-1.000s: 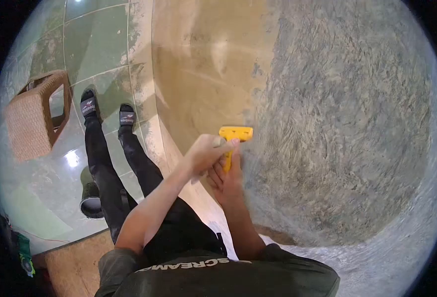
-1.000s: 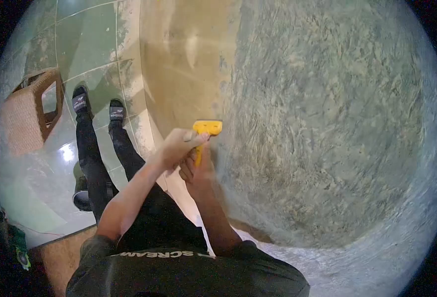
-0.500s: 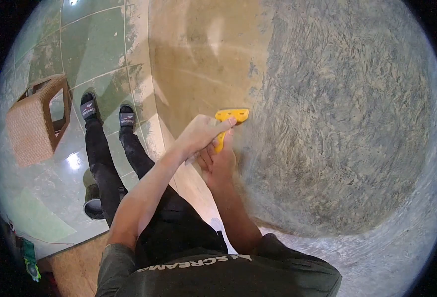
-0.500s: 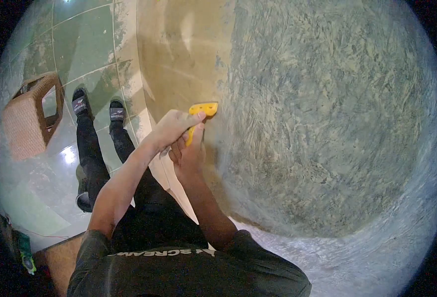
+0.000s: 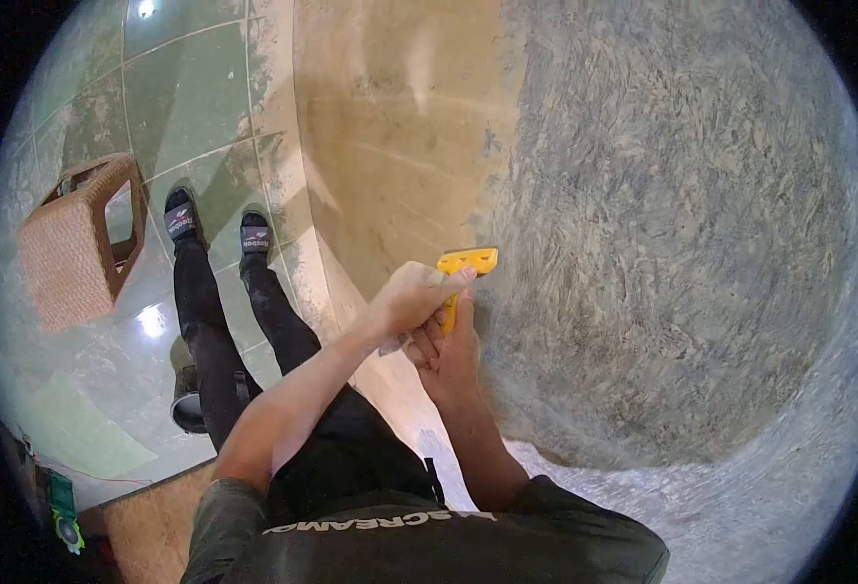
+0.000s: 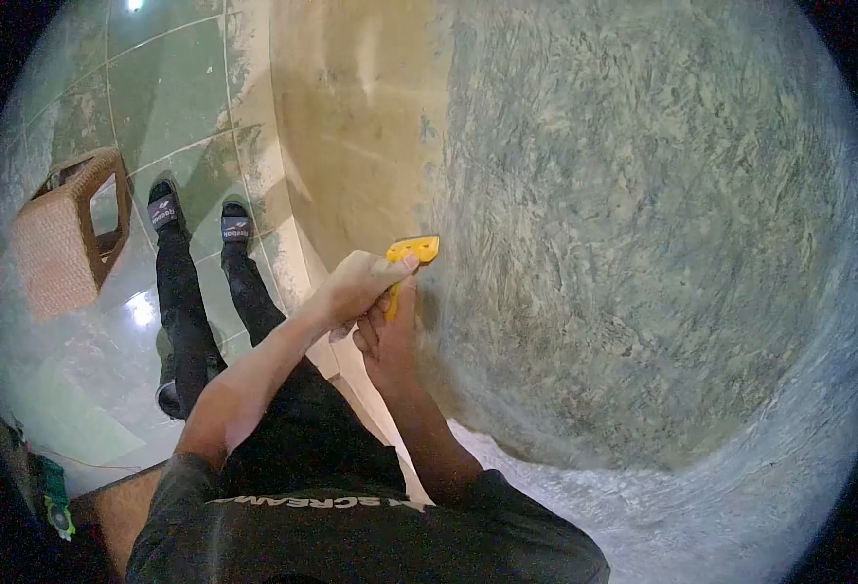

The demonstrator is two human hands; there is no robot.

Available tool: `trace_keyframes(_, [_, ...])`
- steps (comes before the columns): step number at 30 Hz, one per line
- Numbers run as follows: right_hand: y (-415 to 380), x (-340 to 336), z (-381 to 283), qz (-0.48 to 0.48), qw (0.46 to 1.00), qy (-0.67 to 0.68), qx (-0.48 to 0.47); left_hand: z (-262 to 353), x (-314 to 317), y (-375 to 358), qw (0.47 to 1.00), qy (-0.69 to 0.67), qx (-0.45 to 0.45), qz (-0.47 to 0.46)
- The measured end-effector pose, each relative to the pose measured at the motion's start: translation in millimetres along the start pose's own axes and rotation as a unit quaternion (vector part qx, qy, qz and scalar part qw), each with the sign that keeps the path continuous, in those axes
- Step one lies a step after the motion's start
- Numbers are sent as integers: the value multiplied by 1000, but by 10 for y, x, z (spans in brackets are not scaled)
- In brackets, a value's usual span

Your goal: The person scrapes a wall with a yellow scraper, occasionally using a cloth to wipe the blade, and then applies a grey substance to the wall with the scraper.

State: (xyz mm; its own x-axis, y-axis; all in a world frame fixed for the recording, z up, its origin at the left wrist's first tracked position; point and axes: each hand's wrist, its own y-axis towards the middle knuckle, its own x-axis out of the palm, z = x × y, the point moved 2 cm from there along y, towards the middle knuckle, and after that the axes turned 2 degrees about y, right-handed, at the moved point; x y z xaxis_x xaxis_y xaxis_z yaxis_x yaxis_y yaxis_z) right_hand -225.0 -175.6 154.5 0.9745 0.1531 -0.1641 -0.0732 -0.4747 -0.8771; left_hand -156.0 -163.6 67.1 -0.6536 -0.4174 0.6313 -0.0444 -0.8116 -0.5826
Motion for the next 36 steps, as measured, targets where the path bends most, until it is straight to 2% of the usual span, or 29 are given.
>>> trace_keyframes(1, [70,96,-54,-4,1000,-1,-1,-39,16,42,998,-30,44,37])
trace_keyframes(4, [281,257,-93,-27,1000,-5,11,17,-306,259,999,-1,24,27])
trace_keyframes(6, [470,197,-5,-130,991,-13,-34,180,-362,169,1000,14,-14,7])
trace_keyframes(7, [365,224,19,-131,991,-12,-35,120,-310,128,1000,15,-13,7])
trace_keyframes(9, [54,179,90,30,999,14,-15,-181,-91,55,1000,16,19,6])
trace_keyframes(10, [74,107,61,28,999,13,-16,-244,30,81,995,-2,78,55])
trace_keyframes(11, [141,2,5,-23,1000,-5,-6,-311,-1,180,995,-1,81,59])
trace_keyframes(12, [191,-43,-26,-72,997,-24,4,-210,-81,214,999,-1,23,49])
trace_keyframes(13, [272,21,-40,-70,997,-25,7,-87,-143,182,999,-2,-39,35])
trace_keyframes(14, [405,159,-72,-108,994,0,-15,342,-260,-68,994,-96,-58,-14])
trace_keyframes(15, [499,290,-74,-151,987,24,-40,280,-318,45,994,-95,-59,-14])
trace_keyframes(16, [487,369,-24,-92,995,33,-26,157,-398,211,998,-58,-25,-1])
trace_keyframes(17, [441,371,-16,-93,995,34,-29,64,-429,325,1000,-22,8,10])
trace_keyframes(19, [263,239,46,-8,999,-6,-41,-99,-274,235,1000,-1,17,-11])
trace_keyframes(21, [74,5,50,-2,1000,3,-16,-246,-73,181,999,18,28,-32])
trace_keyframes(22, [50,-38,48,2,1000,14,10,-277,-12,186,997,37,66,7])
trace_keyframes(23, [147,5,15,-2,1000,12,11,-308,-4,218,992,55,105,49])
trace_keyframes(24, [260,83,-40,-35,999,-11,-17,-184,-87,201,998,-23,54,14])
trace_keyframes(25, [295,85,-46,-59,997,-31,-42,-101,-160,229,999,-25,44,9])
trace_keyframes(26, [323,66,-30,-52,997,-28,-38,3,-269,317,998,6,57,28])
trace_keyframes(27, [418,133,-32,-84,996,-13,-41,133,-384,367,995,42,80,51])
trace_keyframes(28, [495,185,-18,-114,992,4,-45,189,-399,275,999,0,36,22])
trace_keyframes(30, [632,28,277,-137,989,22,-49,-34,-269,174,997,43,57,-1])
trace_keyframes(31, [727,-300,588,-46,957,-93,-272,-201,-174,130,993,83,80,-20])
trace_keyframes(32, [650,-539,772,50,855,-204,-474,-489,-35,102,989,112,87,-32])
trace_keyframes(33, [486,-711,753,53,855,-204,-473,-707,80,48,985,141,94,-43])
trace_keyframes(34, [373,-912,704,-24,964,-105,-245,-727,140,-60,985,141,93,-45])
trace_keyframes(35, [307,-986,721,-101,995,2,3,-723,186,-148,991,117,61,-26])
trace_keyframes(36, [319,-916,756,-101,995,3,3,-722,198,-192,995,92,28,-7])
